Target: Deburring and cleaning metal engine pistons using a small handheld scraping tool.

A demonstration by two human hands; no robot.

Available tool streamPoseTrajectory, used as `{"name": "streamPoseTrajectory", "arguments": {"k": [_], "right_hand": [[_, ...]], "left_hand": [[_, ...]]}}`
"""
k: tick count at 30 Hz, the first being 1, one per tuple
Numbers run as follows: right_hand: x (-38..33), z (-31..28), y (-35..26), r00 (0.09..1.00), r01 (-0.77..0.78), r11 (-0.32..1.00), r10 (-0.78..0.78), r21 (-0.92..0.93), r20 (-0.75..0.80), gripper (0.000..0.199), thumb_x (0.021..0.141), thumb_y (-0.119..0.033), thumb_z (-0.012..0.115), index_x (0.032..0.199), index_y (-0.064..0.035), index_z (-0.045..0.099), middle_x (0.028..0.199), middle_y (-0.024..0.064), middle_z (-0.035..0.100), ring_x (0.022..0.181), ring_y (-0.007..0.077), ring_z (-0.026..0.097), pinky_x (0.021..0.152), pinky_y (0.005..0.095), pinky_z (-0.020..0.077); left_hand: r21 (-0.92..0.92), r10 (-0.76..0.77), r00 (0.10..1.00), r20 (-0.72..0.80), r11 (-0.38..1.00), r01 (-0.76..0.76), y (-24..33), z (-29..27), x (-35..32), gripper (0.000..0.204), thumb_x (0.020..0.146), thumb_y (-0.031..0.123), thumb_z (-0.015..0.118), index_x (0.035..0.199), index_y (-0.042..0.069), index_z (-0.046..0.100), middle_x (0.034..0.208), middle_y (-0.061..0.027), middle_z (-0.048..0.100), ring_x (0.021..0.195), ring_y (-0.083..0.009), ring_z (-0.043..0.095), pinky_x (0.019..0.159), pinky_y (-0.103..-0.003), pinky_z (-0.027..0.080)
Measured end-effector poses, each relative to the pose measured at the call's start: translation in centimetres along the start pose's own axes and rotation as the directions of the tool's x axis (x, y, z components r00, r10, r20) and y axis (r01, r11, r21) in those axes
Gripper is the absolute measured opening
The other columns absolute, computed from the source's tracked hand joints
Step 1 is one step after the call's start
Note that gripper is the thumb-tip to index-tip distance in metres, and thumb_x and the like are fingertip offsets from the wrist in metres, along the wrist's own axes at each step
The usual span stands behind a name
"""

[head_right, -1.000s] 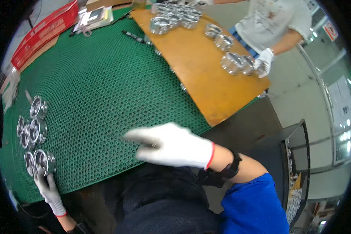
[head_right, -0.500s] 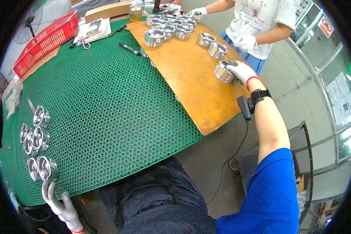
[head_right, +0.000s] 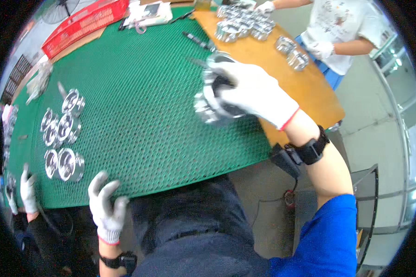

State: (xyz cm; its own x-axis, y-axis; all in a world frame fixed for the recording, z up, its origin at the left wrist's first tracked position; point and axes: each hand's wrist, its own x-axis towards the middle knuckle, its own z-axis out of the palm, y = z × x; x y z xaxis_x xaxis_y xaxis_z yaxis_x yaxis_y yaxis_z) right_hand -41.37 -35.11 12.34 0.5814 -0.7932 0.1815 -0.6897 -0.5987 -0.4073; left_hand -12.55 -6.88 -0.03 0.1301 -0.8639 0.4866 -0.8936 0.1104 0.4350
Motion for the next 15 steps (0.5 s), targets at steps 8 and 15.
{"name": "streamPoseTrajectory", "arguments": {"k": [8,15], "right_hand": [[2.7,13.3,-10.5,0.717,0.673,0.734,-0.678,0.093,0.164,0.034,0.088,-0.021,0.064,0.122,-0.0198,0.064,0.095,0.013,0.069,0.083,0.0313,0.071,0.071,0.041,0.0584],[-0.5,7.4,-7.0,0.871,0.466,0.87,-0.483,0.161,0.088,0.044,0.092,-0.016,0.063,0.135,-0.0178,0.059,0.12,0.0127,0.068,0.102,0.0317,0.069,0.087,0.0392,0.056]], "left_hand": [[0.021,-0.037,0.999,0.03,0.999,0.036,1.0,0.7,1.6,0.049,0.071,0.01,0.077,0.119,0.006,0.068,0.131,-0.0239,0.057,0.122,-0.0417,0.057,0.104,-0.048,0.047],[0.222,0.155,0.985,0.082,0.96,-0.169,0.3,-0.3,5.8,0.052,0.063,0.007,0.081,0.113,0.016,0.07,0.135,-0.0194,0.057,0.123,-0.0426,0.054,0.108,-0.055,0.041]]}}
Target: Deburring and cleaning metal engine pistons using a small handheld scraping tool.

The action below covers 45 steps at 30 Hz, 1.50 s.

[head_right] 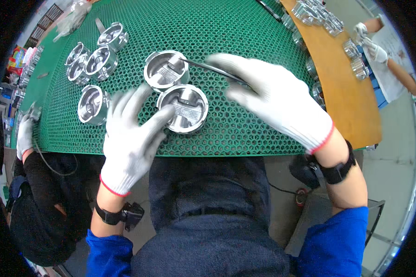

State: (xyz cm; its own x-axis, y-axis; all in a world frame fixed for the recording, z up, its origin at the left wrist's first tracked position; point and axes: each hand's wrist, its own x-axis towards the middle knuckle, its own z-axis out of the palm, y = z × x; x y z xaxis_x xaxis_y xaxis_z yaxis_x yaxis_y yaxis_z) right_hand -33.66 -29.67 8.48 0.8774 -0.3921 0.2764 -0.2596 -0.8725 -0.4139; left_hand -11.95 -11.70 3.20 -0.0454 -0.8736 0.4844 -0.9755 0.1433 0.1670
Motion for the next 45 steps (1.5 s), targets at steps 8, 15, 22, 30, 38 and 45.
{"name": "streamPoseTrajectory", "arguments": {"k": [8,15,22,30,38,45], "right_hand": [[-6.2,-2.5,-2.0,0.926,-0.279,0.96,0.259,0.035,0.273,0.037,0.093,-0.012,0.06,0.129,-0.0163,0.066,0.1,0.0125,0.073,0.081,0.0288,0.071,0.073,0.0369,0.0571],[-3.8,0.3,-1.7,0.985,-0.087,0.989,0.103,-0.12,0.137,0.033,0.091,-0.012,0.062,0.121,-0.0231,0.069,0.079,0.0095,0.068,0.072,0.0281,0.069,0.064,0.0382,0.0567],[-4.7,1.0,-2.0,0.962,-0.156,0.986,0.167,-0.064,0.215,0.033,0.09,-0.014,0.063,0.122,-0.0236,0.068,0.071,0.0093,0.064,0.066,0.0274,0.068,0.06,0.0384,0.0568],[-6.3,2.0,-4.6,0.922,-0.139,0.976,0.189,-0.166,0.338,0.044,0.088,-0.013,0.063,0.132,-0.0192,0.058,0.071,0.0082,0.064,0.059,0.0295,0.067,0.055,0.0412,0.0572],[-5.7,2.7,-4.5,0.584,-0.809,0.182,0.153,0.559,0.797,0.044,0.101,-0.018,0.052,0.143,-0.0075,0.056,0.097,0.0078,0.07,0.075,0.0088,0.06,0.072,0.0267,0.0532],[-5.5,-1.4,-3.6,0.703,-0.689,0.216,0.431,0.691,0.566,0.042,0.095,-0.008,0.052,0.134,0.004,0.059,0.073,0.0012,0.062,0.064,0.0067,0.054,0.058,0.0204,0.0452]], "left_hand": [[-0.313,-0.101,0.995,0.004,0.945,0.097,2.2,1.1,-0.9,0.043,0.059,0.018,0.087,0.096,0.008,0.069,0.139,-0.0264,0.051,0.127,-0.047,0.051,0.107,-0.057,0.041],[-0.409,-0.211,0.972,0.107,0.882,0.236,1.9,2.0,-2.6,0.032,0.068,0.005,0.078,0.099,0.005,0.069,0.12,-0.0236,0.06,0.11,-0.039,0.061,0.093,-0.045,0.051],[-0.32,-0.19,0.98,0.059,0.926,0.199,2.4,2.0,-2.5,0.029,0.069,0.022,0.084,0.092,0.01,0.071,0.103,-0.0141,0.063,0.101,-0.0343,0.059,0.105,-0.057,0.044],[-0.299,-0.197,0.975,0.101,0.929,0.218,2.7,1.8,-2.6,0.023,0.071,0.018,0.082,0.088,0.009,0.071,0.1,-0.0142,0.063,0.103,-0.0338,0.059,0.111,-0.057,0.04],[-0.328,-0.195,0.976,0.101,0.919,0.218,2.6,1.8,-3.1,0.03,0.071,0.021,0.083,0.097,0.01,0.073,0.098,-0.0132,0.063,0.103,-0.0335,0.059,0.109,-0.055,0.042],[-0.052,-0.102,0.995,-0.008,0.993,0.102,2.0,0.3,-1.8,0.056,0.072,0.046,0.085,0.113,0.01,0.073,0.134,-0.0243,0.054,0.133,-0.0464,0.047,0.109,-0.055,0.04]]}}
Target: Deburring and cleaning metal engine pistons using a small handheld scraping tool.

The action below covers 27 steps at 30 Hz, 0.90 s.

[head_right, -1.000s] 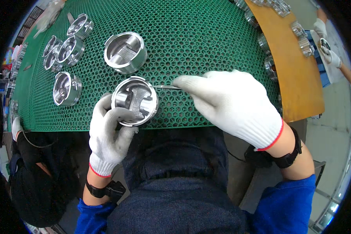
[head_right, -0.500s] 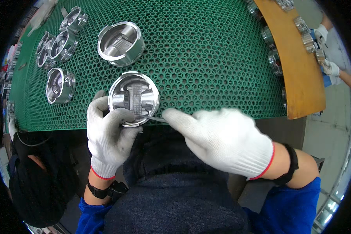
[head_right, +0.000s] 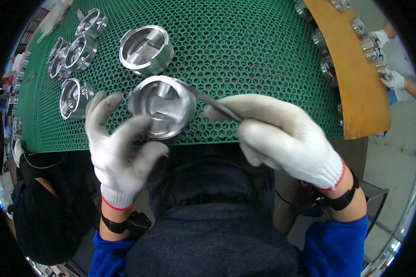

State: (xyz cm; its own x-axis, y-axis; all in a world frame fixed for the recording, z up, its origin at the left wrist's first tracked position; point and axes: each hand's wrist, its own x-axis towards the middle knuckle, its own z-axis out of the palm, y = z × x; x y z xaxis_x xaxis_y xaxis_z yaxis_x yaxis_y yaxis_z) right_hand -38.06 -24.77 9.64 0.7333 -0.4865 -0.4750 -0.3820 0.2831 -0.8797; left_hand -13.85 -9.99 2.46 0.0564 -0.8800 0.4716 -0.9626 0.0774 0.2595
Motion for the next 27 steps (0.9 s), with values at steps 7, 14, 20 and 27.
{"name": "streamPoseTrajectory", "arguments": {"k": [7,14,20,27], "right_hand": [[0.4,-2.6,1.9,0.938,0.238,0.732,-0.344,-0.639,-0.044,0.038,0.094,-0.009,0.056,0.13,-0.0053,0.064,0.081,0.0097,0.07,0.064,0.0168,0.064,0.061,0.0281,0.0522],[2.8,-0.4,0.8,0.853,0.212,0.018,-0.491,-0.977,0.176,0.029,0.092,-0.012,0.061,0.119,-0.0179,0.066,0.073,0.0085,0.064,0.067,0.0273,0.068,0.062,0.039,0.0568],[0.9,2.5,2.5,0.947,0.258,0.326,-0.271,-0.91,0.171,0.036,0.093,-0.017,0.061,0.129,-0.0177,0.062,0.073,0.0105,0.066,0.059,0.0302,0.067,0.055,0.0421,0.0571],[1.9,3.9,2.9,0.902,-0.119,0.993,0.11,-0.005,0.418,0.043,0.1,-0.015,0.052,0.141,-0.0043,0.057,0.105,0.01,0.074,0.073,0.0111,0.064,0.073,0.0293,0.0551]], "left_hand": [[-0.483,-0.131,0.985,0.11,0.859,0.168,-0.8,1.8,-0.3,0.049,0.061,0.014,0.088,0.108,0.008,0.071,0.129,-0.0253,0.055,0.122,-0.0447,0.056,0.1,-0.049,0.049],[-0.42,-0.138,0.99,0.043,0.896,0.143,-0.1,2.2,-0.7,0.033,0.066,0.013,0.085,0.093,0.008,0.069,0.114,-0.0192,0.059,0.11,-0.0422,0.059,0.096,-0.049,0.049],[-0.322,-0.063,0.997,0.039,0.944,0.072,-0.3,2.2,-0.4,0.032,0.067,0.021,0.086,0.094,0.01,0.071,0.108,-0.0172,0.062,0.104,-0.0388,0.059,0.101,-0.052,0.046],[-0.35,-0.115,0.993,0.035,0.929,0.12,-0.9,1.5,-0.5,0.03,0.066,0.019,0.086,0.092,0.01,0.072,0.106,-0.0165,0.063,0.101,-0.0379,0.059,0.098,-0.051,0.047]]}}
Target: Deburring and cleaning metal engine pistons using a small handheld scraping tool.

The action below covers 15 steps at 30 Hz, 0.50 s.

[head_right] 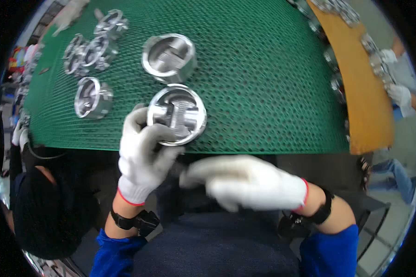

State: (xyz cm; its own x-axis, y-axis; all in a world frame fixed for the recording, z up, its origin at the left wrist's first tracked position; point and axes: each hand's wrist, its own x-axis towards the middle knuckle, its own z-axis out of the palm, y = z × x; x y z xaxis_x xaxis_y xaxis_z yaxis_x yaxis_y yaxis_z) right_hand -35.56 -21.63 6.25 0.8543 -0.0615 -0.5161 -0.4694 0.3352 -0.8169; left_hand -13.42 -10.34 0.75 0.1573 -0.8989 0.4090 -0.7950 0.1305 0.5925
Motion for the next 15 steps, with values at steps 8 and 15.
{"name": "streamPoseTrajectory", "arguments": {"k": [8,15], "right_hand": [[-1.4,-3.9,1.2,0.847,0.364,0.9,-0.212,0.24,-0.488,0.068,0.097,-0.037,0.056,0.148,0.0042,0.037,0.057,0.0046,0.049,0.04,0.0121,0.042,0.037,0.0258,0.0348],[-1.8,-5.9,2.6,0.777,0.48,0.759,-0.134,0.441,-0.615,0.052,0.094,-0.025,0.066,0.137,-0.0037,0.046,0.099,0.0051,0.059,0.067,0.0111,0.052,0.05,0.0228,0.0417]], "left_hand": [[0.215,-0.134,0.971,-0.198,0.96,0.177,-3.9,-4.4,-1.8,0.029,0.072,0.005,0.081,0.096,0.003,0.065,0.116,-0.0206,0.06,0.101,-0.0361,0.064,0.086,-0.042,0.053],[0.42,-0.13,0.946,-0.296,0.872,0.251,-9.5,-7.4,-1.9,0.027,0.08,0.002,0.074,0.104,0.004,0.062,0.119,-0.0212,0.06,0.113,-0.0387,0.06,0.096,-0.043,0.049]]}}
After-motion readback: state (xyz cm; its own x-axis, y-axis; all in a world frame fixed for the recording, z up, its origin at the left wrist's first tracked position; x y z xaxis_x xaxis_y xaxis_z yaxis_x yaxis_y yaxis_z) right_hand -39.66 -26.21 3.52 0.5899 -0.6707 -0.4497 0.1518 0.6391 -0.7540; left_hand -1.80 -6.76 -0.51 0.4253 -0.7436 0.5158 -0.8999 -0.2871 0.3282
